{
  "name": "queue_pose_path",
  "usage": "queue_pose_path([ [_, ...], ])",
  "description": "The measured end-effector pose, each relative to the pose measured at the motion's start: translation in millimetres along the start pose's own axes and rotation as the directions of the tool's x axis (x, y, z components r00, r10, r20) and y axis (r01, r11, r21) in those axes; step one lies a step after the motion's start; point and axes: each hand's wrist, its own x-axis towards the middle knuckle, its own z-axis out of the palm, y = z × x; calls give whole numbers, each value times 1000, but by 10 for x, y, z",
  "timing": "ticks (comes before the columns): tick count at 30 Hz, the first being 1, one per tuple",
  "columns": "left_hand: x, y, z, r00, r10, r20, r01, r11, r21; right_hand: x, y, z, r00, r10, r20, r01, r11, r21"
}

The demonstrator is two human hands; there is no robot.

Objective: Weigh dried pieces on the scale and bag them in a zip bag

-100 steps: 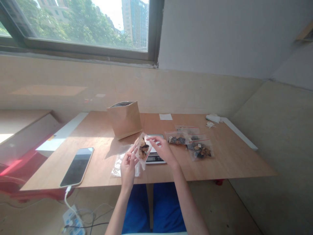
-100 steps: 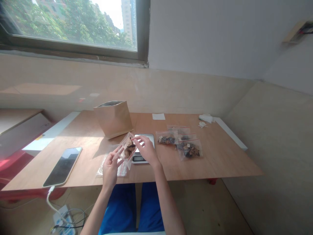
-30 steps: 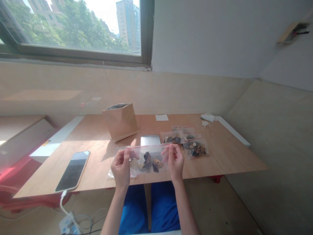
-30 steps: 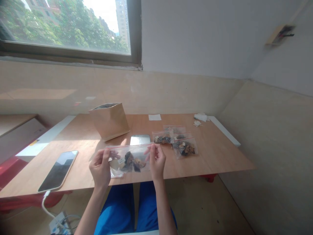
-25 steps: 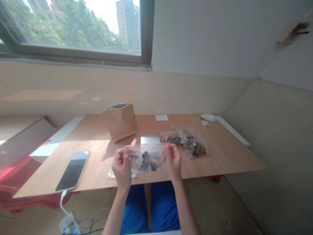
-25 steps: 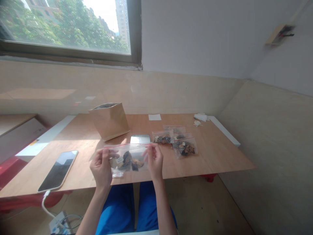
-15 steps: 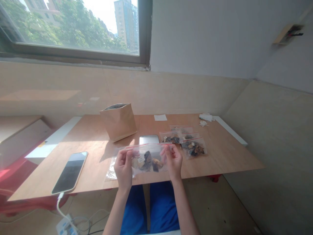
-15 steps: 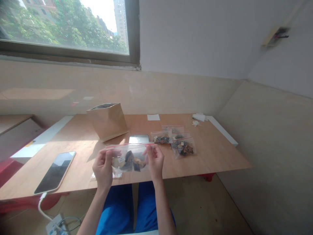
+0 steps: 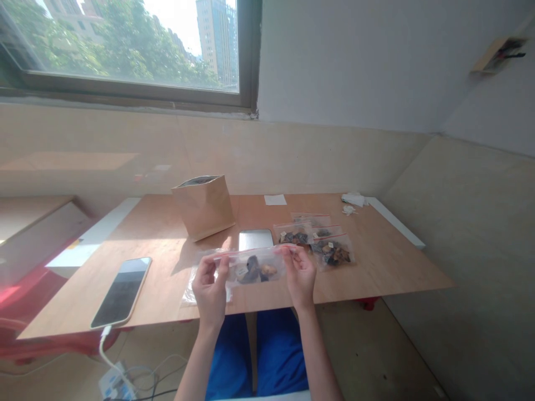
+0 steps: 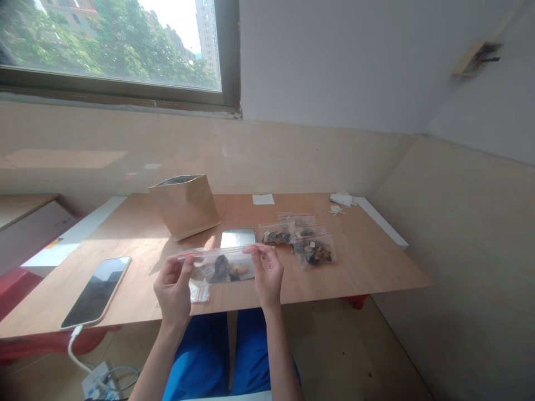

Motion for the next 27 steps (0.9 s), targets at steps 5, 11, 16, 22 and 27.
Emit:
queue_pose_path([
  [5, -12, 23, 29, 999, -23, -39, 22, 999, -36, 1, -39, 8, 1000, 4, -9, -3, 999, 39],
  [11, -18, 52, 63, 996, -50, -76, 46, 998, -48, -3, -40, 86, 992, 80, 98, -94, 984, 152],
  [16, -8, -9, 57, 996, -65, 55, 68, 996, -50, -12, -48, 113, 993, 101, 61, -110, 979, 172],
  [22, -14, -17, 37, 993, -90, 73, 94, 994, -55, -16, -95, 127, 991, 125, 35, -130, 967, 217],
  [27, -15, 12, 35, 990, -113, 86, 124, 984, -126, -2, -87, 128, 993, 120, 1, -117, 964, 238],
])
